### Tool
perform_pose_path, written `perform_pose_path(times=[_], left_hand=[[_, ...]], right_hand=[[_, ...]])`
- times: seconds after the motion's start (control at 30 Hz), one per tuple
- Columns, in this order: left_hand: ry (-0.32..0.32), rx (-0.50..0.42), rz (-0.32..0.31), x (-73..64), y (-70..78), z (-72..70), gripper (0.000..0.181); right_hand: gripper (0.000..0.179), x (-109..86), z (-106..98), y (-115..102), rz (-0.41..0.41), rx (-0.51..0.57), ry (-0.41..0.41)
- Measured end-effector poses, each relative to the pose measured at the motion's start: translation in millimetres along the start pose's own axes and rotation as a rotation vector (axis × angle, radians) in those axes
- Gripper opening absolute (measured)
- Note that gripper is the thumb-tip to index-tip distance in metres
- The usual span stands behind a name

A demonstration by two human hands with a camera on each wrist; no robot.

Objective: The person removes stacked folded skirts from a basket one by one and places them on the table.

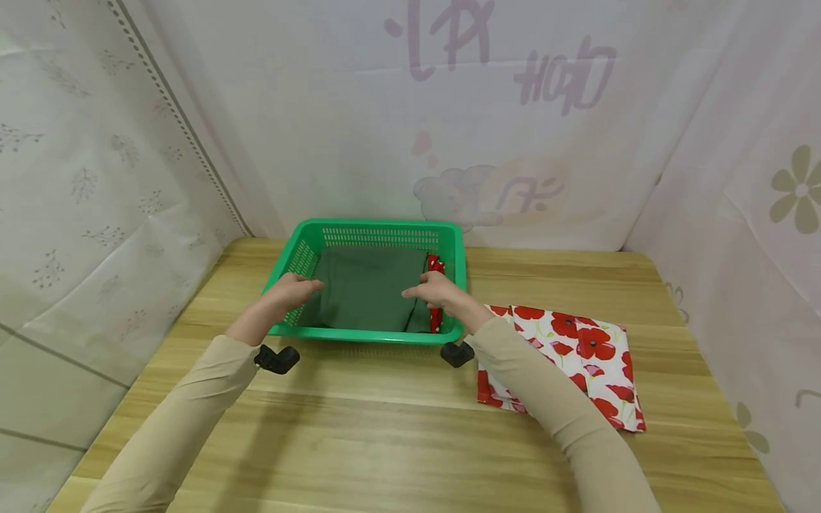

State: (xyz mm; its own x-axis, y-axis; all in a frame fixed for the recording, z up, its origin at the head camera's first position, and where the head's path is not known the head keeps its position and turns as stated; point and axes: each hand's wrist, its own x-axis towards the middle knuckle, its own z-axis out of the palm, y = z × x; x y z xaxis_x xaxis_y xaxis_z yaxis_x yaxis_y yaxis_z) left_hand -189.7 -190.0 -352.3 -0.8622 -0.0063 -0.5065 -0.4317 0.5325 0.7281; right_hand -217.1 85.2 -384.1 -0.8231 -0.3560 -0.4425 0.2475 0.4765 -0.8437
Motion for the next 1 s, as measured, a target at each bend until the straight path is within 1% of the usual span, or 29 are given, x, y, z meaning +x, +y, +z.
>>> perform_pose_path(times=[0.13, 0.23, 0.33, 0.47, 0.6, 0.7, 0.77, 0.83, 1.0], left_hand=[[-0.028, 0.052, -0.015, 6.8, -4.0, -3.4, 0.07], [-0.042, 0.095, -0.03, 11.1, -6.3, -6.2, 0.071], [-0.058, 0.112, -0.059, 14.5, -7.5, -7.0, 0.07], [-0.057, 0.095, -0.09, 16.8, -8.1, -4.5, 0.068], [-0.039, 0.108, -0.104, 18.1, -8.4, -3.2, 0.065], [-0.029, 0.137, -0.109, 19.3, -8.6, -4.0, 0.062], [-0.028, 0.136, -0.112, 20.1, -8.4, -4.8, 0.061], [-0.03, 0.122, -0.115, 20.7, -8.3, -5.2, 0.059], [-0.035, 0.02, -0.13, 25.4, -12.0, -4.5, 0.054]], right_hand=[[0.07, 3.7, 3, 2, 0.02, -0.036, -0.004], [0.071, 6.3, 5, 3, 0.034, -0.063, -0.001], [0.072, 8.5, 6, 5, 0.05, -0.084, 0.002], [0.074, 11.6, 9, 7, 0.074, -0.088, 0.016], [0.076, 13.5, 10, 6, 0.105, -0.052, 0.029], [0.077, 14.1, 10, 5, 0.128, 0.005, 0.038], [0.078, 14.5, 9, 4, 0.148, 0.052, 0.044], [0.077, 14.7, 9, 4, 0.166, 0.098, 0.046], [0.072, 15.0, 8, 5, 0.188, 0.196, 0.027]])
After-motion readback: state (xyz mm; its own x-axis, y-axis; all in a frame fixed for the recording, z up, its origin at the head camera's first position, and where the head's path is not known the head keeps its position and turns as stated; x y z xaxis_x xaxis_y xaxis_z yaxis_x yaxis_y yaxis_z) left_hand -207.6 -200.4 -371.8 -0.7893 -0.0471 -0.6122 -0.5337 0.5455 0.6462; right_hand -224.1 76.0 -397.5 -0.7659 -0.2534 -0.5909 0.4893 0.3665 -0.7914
